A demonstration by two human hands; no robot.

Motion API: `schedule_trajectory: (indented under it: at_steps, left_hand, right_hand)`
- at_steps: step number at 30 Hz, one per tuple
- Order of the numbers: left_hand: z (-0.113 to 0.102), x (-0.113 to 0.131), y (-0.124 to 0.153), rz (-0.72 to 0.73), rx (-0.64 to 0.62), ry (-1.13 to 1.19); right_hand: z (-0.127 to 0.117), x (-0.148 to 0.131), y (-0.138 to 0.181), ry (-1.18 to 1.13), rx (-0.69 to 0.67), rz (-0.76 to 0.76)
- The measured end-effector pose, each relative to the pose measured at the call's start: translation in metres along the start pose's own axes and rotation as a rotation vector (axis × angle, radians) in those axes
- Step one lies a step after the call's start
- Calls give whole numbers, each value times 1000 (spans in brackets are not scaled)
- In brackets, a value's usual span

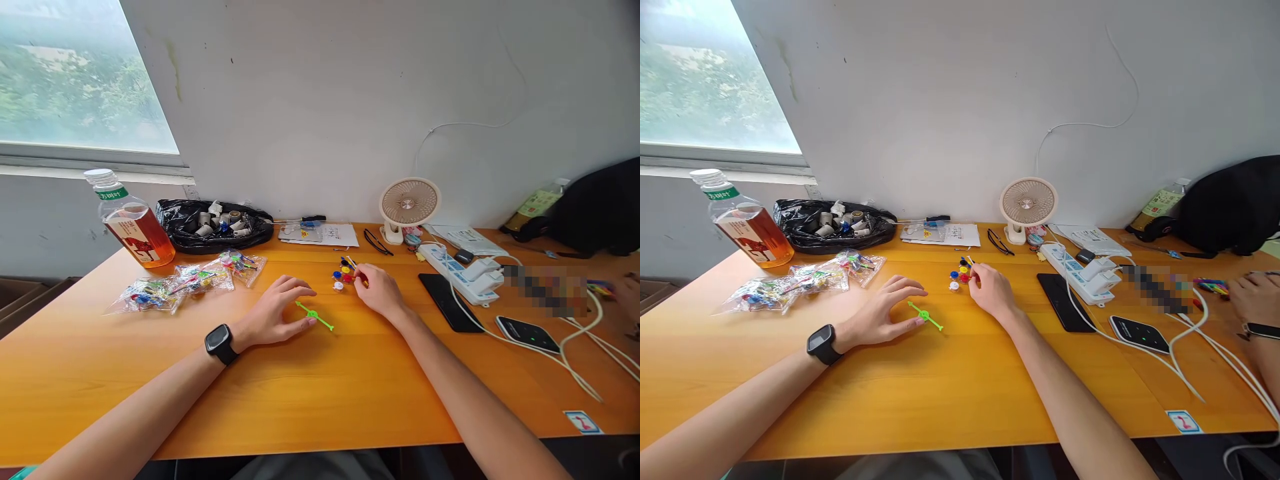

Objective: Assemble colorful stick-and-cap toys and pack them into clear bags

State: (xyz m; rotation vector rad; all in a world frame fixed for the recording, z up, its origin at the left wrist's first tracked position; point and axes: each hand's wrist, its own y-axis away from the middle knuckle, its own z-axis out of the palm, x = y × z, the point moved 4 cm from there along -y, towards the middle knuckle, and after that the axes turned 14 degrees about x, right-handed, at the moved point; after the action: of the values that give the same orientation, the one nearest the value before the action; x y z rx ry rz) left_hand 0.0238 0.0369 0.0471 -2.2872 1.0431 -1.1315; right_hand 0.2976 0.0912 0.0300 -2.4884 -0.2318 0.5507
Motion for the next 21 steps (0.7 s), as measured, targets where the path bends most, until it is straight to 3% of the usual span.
schedule_trajectory:
  at_steps: [7, 12, 17, 21]
  left_hand:
    - [14, -2, 3, 72, -56, -43]
    - [13, -21, 4, -25, 41, -235]
    - [6, -40, 6, -93, 141, -354]
    - [6, -41, 7, -101, 162, -396]
  right_hand:
    - [-10, -2, -4, 125, -26, 44]
    - [-16, -1, -7, 105, -161, 95]
    - [-8, -11, 3, -185, -392, 16]
    - [3, -30, 17, -442, -542, -18]
